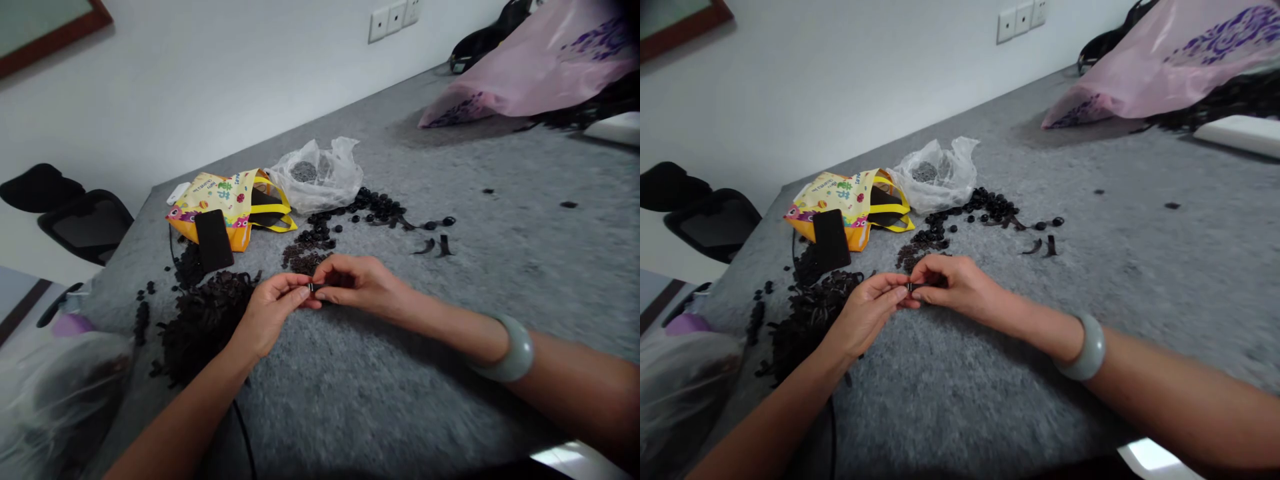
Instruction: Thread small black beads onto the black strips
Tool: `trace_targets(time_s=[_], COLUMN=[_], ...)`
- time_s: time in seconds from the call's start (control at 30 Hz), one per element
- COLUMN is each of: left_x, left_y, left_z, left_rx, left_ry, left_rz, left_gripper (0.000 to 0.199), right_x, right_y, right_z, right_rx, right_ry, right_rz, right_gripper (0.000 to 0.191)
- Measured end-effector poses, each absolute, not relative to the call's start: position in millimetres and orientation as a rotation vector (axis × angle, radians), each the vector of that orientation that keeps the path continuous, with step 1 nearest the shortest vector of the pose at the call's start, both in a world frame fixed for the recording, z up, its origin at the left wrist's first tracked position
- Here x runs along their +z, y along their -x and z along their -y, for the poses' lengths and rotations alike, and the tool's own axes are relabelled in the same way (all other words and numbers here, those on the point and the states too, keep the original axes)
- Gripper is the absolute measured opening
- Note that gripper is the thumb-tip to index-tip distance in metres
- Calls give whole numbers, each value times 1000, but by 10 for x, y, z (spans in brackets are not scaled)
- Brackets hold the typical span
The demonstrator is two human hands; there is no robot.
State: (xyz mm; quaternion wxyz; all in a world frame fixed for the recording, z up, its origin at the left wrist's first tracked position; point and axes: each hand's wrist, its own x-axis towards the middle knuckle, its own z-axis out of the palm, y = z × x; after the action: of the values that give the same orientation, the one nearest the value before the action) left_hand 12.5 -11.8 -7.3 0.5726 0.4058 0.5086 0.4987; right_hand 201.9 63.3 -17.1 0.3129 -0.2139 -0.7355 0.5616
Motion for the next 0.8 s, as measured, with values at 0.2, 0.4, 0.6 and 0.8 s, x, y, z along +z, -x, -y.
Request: trace_targets(time_s=[0.2, 0.4, 0.6, 0.8], left_x=[-80, -78, -43, -32], left_y=[-127, -136, -140, -142], left_z=[119, 109, 111, 134], left_rx=[1209, 1230, 1227, 1079], left_ry=[-986, -1013, -870, -866], left_rz=[-1235, -1270, -1150, -1161], left_gripper=[22, 12, 23, 19], right_x=[-165, -167, -143, -161], right_y=[-2019, -2032, -2042, -2071], right_z=[-625, -640, -638, -671], right_rx=[1377, 1101, 1062, 934], right_ry=[596, 504, 500, 409], right_rz=[1971, 2133, 2149, 2221], right_gripper=[16, 15, 14, 21])
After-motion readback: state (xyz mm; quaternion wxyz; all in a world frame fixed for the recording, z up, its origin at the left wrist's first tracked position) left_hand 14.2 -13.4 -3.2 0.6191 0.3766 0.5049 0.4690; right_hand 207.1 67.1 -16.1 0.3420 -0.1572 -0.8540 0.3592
